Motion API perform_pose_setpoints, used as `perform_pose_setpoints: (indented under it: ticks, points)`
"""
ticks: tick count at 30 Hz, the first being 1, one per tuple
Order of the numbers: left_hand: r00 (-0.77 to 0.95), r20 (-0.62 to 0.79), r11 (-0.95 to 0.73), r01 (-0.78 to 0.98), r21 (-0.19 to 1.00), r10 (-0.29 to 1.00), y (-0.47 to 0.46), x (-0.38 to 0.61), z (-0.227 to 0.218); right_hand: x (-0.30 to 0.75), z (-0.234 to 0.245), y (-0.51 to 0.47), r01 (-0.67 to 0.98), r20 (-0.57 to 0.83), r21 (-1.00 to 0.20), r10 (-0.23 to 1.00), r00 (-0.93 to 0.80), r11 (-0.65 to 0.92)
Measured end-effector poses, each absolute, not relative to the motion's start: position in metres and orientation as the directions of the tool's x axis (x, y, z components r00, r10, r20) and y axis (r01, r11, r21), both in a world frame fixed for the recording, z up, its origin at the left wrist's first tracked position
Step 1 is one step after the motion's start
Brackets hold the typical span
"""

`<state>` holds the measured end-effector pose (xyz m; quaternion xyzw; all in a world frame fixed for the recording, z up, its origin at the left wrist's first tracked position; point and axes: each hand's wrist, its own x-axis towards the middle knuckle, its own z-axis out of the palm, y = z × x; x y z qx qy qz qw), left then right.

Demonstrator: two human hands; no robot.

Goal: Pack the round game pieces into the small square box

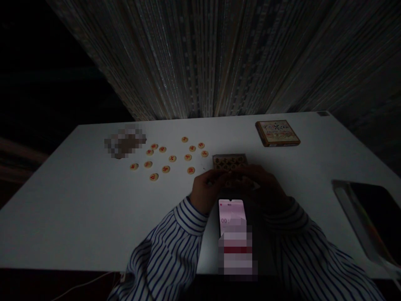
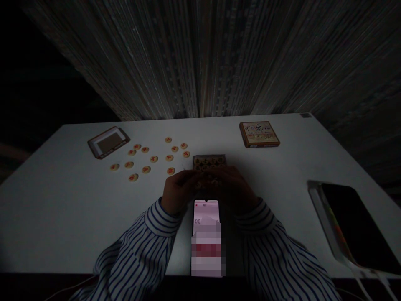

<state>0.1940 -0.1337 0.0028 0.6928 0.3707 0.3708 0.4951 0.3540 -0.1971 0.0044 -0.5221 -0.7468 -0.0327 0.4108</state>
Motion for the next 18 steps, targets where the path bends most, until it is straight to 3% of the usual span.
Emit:
perform_pose_setpoints:
  ticks: [12, 18]
  points:
    - [0.458, 0.148, -0.246, 0.163, 0.955, 0.876, -0.134, 0.194, 0.004, 0.352, 0.016, -0.199, 0.846, 0.624, -0.339, 0.772, -0.126, 0.412]
    - [0.364, 0.132, -0.214, 0.194, 0.957, 0.922, -0.129, 0.193, 0.003, 0.357, 0.018, -0.201, 0.863, 0.596, -0.341, 0.796, -0.107, 0.371]
